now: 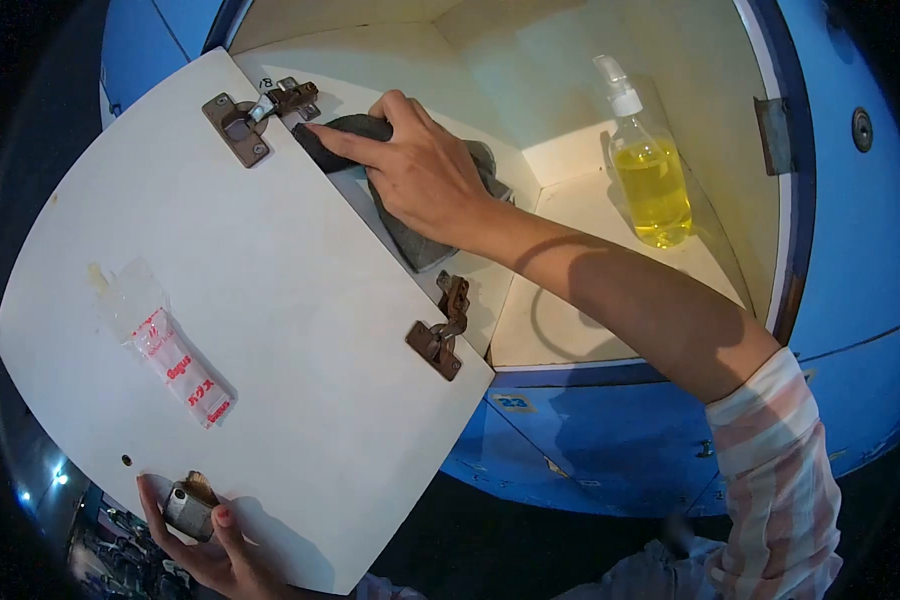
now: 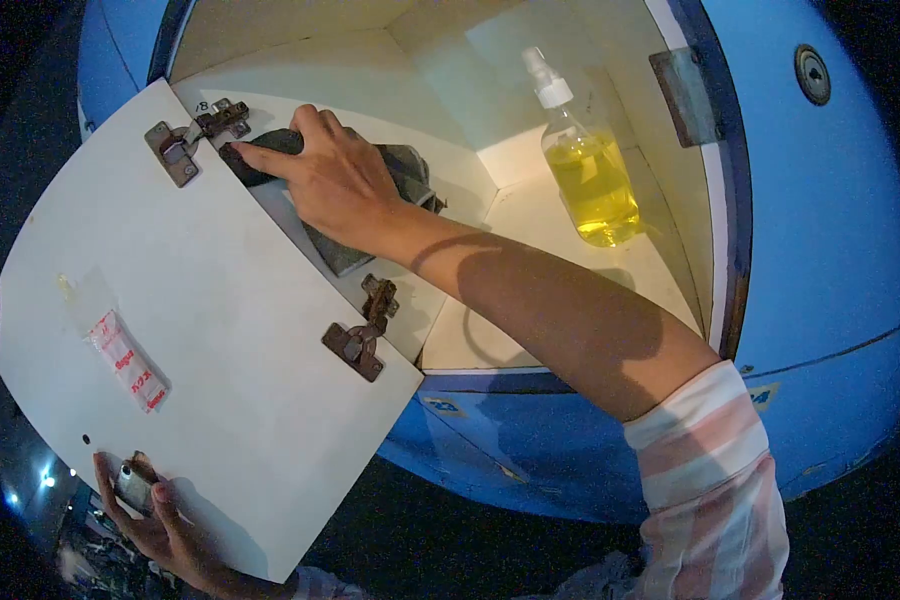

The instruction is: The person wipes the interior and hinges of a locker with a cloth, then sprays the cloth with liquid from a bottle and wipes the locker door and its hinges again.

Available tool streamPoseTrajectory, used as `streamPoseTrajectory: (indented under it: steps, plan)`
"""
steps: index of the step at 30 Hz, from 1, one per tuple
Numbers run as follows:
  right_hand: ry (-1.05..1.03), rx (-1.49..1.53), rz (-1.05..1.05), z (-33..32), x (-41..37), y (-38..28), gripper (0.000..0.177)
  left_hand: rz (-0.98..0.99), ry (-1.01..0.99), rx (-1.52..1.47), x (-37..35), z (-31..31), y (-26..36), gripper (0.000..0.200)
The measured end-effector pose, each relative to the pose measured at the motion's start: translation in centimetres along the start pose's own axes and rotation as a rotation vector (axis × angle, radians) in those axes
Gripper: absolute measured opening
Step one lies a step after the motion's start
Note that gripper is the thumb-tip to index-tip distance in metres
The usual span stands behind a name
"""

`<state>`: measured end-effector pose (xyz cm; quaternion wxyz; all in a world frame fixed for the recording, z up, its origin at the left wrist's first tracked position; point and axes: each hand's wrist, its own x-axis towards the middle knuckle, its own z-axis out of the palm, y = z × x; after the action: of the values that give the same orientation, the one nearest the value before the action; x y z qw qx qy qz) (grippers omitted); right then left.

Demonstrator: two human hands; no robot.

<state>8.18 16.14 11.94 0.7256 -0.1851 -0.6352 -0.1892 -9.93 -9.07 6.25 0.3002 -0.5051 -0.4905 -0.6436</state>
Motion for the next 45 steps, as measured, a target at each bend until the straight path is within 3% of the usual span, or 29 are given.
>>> streamPoseTrajectory:
  steps: [3,5,11,15,17,28,39,45]
  plan:
    - [-0.002,-0.041,-0.033,0.1,1.4,0.4,0.042,0.060,0.000,0.114,0.3,-0.4,-0.4,0.063]
    - [-0.014,-0.040,-0.036,0.3,2.0,0.7,0.042,0.015,0.016,-0.191,0.2,0.1,-0.1,0.055]
    - [-0.045,0.057,-0.005,0.4,2.4,1.3,0.042,-0.026,0.012,-0.275,0.1,0.4,0.4,0.058]
    - [-0.184,0.109,-0.016,-0.5,1.9,1.6,0.046,0.004,0.002,-0.202,0.2,-0.1,0.0,0.052]
    - [-0.232,0.101,-0.010,-0.9,1.4,1.7,0.048,0.110,-0.018,0.025,0.3,-0.5,-0.5,0.063]
    - [-0.336,-0.014,-0.036,-3.7,-3.3,1.6,0.062,0.051,-0.025,-0.024,0.3,-1.2,-0.8,0.058]
    - [-0.465,-0.101,-0.126,-6.2,-5.7,1.9,0.061,0.113,-0.040,-0.021,0.1,-1.0,-0.3,0.056]
    - [-0.563,-0.139,-0.157,-7.1,-6.6,2.2,0.058,0.052,-0.048,-0.010,-0.3,-0.7,0.5,0.055]
